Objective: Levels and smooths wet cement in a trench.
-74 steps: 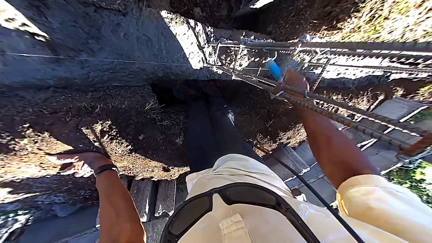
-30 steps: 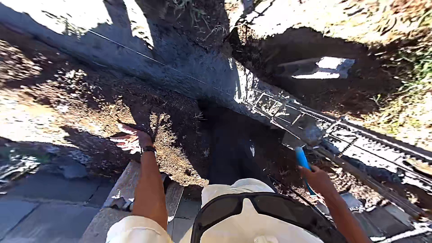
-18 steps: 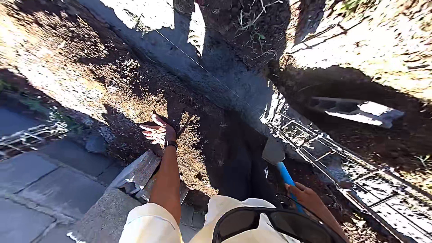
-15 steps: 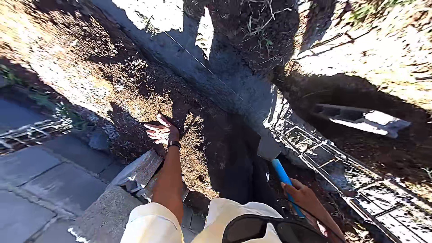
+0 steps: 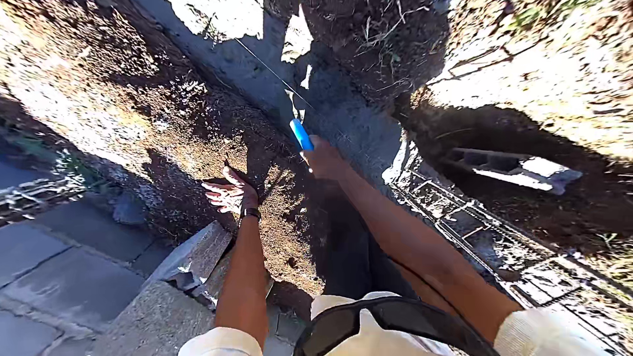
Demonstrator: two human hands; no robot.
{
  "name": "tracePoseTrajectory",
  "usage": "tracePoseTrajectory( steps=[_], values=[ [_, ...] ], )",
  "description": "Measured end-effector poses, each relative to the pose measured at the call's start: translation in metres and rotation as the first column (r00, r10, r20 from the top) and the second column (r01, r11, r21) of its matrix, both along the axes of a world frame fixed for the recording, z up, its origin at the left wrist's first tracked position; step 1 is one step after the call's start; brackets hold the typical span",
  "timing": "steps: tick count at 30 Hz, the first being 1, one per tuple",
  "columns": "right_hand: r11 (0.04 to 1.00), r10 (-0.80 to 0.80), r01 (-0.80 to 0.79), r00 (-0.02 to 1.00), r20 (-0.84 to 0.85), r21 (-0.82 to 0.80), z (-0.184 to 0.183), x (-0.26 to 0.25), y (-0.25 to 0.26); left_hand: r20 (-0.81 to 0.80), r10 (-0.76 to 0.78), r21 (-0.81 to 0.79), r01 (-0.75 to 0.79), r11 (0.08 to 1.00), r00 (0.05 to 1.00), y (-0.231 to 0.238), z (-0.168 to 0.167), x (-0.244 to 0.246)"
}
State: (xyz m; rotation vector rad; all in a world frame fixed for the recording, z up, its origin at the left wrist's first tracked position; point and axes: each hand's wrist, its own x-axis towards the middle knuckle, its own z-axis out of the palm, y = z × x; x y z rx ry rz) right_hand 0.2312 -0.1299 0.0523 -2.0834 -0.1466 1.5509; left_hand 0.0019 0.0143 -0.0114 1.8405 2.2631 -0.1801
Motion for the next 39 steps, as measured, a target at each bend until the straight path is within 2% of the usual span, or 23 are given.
tracePoseTrajectory(
  steps=[4, 8, 10, 14, 19, 24, 28, 32, 39],
  values=[
    [0.979, -0.198, 0.199, 0.980, -0.011, 0.035, -0.035, -0.001, 0.036, 0.008, -0.011, -0.010, 0.011, 1.000, 1.000, 0.000, -0.001, -0.002],
    [0.927, -0.368, 0.364, 0.929, -0.040, -0.088, -0.022, -0.021, 0.012, 0.002, 0.014, 0.047, -0.014, 0.999, 1.000, 0.000, -0.001, 0.003],
    [0.926, -0.344, 0.337, 0.939, -0.014, -0.170, -0.015, -0.030, -0.015, -0.012, 0.014, -0.039, -0.014, 0.999, 1.000, -0.001, 0.013, 0.011],
    [0.934, -0.274, 0.268, 0.962, 0.008, -0.234, -0.003, -0.047, -0.058, 0.026, 0.011, 0.061, -0.013, 0.998, 1.000, 0.003, 0.001, 0.003],
    [0.927, -0.332, 0.324, 0.943, -0.011, -0.187, 0.004, -0.057, -0.079, 0.012, 0.019, 0.053, -0.019, 0.998, 1.000, 0.002, 0.004, 0.008],
    [0.894, -0.444, 0.427, 0.886, -0.135, -0.136, 0.019, -0.058, -0.088, -0.020, 0.037, 0.063, -0.036, 0.997, 0.999, 0.004, 0.002, 0.007],
    [0.894, -0.446, 0.430, 0.879, -0.165, -0.125, 0.020, -0.061, -0.097, -0.035, 0.048, 0.053, -0.046, 0.998, 0.998, 0.003, 0.003, 0.009],
    [0.918, -0.394, 0.394, 0.901, -0.180, -0.040, 0.006, -0.049, -0.084, -0.032, 0.053, 0.050, -0.052, 0.997, 0.998, 0.004, 0.008, 0.012],
    [0.946, -0.311, 0.324, 0.923, -0.226, 0.023, -0.040, 0.005, 0.001, -0.030, 0.068, 0.054, -0.067, 0.996, 0.997, 0.003, 0.004, 0.011]
  ],
)
